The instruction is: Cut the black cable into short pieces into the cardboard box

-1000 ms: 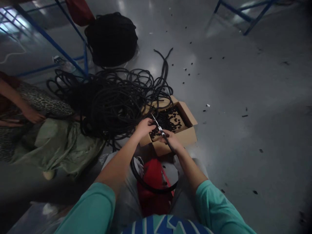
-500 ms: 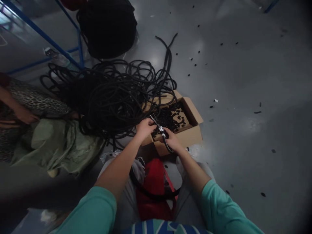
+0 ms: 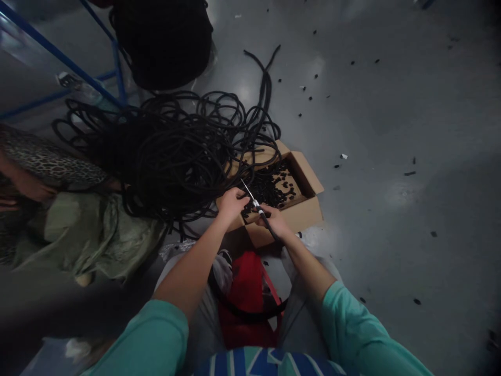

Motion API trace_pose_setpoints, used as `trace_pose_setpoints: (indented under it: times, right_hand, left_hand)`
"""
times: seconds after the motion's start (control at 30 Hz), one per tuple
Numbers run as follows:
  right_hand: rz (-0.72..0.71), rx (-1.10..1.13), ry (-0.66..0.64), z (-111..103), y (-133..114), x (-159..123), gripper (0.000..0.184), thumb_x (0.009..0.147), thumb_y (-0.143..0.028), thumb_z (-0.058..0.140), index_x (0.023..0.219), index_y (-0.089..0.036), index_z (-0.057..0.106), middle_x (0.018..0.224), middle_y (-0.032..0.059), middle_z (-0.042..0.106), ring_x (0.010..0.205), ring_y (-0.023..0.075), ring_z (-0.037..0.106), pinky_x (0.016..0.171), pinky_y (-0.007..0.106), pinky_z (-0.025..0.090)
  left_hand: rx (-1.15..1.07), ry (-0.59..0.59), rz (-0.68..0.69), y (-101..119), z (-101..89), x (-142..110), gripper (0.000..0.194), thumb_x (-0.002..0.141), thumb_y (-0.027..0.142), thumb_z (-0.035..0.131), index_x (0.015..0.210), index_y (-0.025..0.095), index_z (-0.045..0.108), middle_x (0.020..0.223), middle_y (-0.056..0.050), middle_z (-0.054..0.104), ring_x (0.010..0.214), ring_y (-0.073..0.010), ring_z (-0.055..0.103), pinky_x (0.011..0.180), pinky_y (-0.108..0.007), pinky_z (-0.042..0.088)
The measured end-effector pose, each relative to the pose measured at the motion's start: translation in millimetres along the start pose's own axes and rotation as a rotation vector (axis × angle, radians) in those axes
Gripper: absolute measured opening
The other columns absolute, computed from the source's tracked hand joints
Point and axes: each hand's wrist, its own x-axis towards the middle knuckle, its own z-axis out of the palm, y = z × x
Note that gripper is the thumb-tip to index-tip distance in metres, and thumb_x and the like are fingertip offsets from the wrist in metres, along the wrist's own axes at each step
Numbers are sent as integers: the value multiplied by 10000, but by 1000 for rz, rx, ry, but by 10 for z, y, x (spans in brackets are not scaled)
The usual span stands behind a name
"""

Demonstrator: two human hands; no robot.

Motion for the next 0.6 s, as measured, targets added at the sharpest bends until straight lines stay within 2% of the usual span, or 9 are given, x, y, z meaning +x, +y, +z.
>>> trace_pose_setpoints:
  times: [0.1, 0.27, 0.4, 0.5, 0.6]
  right_hand:
    - [81, 65, -10, 7, -55, -34, 372, 503, -201, 537, 858, -129, 621, 516, -61, 453, 452, 63, 375, 447, 196, 298]
    - [175, 176, 2, -14, -60, -46, 457, 491, -229, 553, 933, -116, 585, 447, -93, 392, 367, 50, 321, 382, 195, 235]
    - [193, 259, 9, -72, -28, -34, 491, 497, -221, 551, 977, -116, 555, 455, -95, 392, 394, 58, 351, 406, 200, 259]
    - [146, 252, -50, -128, -14, -32, 536, 485, -179, 546, 1018, -123, 544, 539, -67, 476, 492, 76, 426, 477, 209, 319]
    - [120, 232, -125, -171, 16, -20, 559, 482, -170, 550, 1040, -143, 546, 649, -36, 549, 597, 102, 484, 569, 230, 367]
  left_hand:
    - [20, 6, -9, -50, -2, 38, 90, 614, 210, 596, 643, 140, 549, 577, 13, 540, 455, -74, 462, 472, -211, 352]
    - [-55, -7, -13, -78, 19, 58, 107, 582, 162, 617, 669, 139, 559, 609, 11, 553, 497, -78, 486, 489, -208, 373]
    - [-219, -32, -103, 25, 10, 14, 171, 586, 101, 595, 751, 135, 569, 618, 13, 561, 493, -70, 496, 476, -195, 373]
    - [-374, -80, -183, 118, -32, -21, 192, 596, 53, 564, 774, 121, 544, 574, 22, 549, 468, -66, 506, 465, -192, 383]
    - [-450, -84, -225, 179, -81, -39, 187, 626, 101, 590, 795, 123, 512, 576, 19, 561, 428, -68, 509, 422, -190, 366]
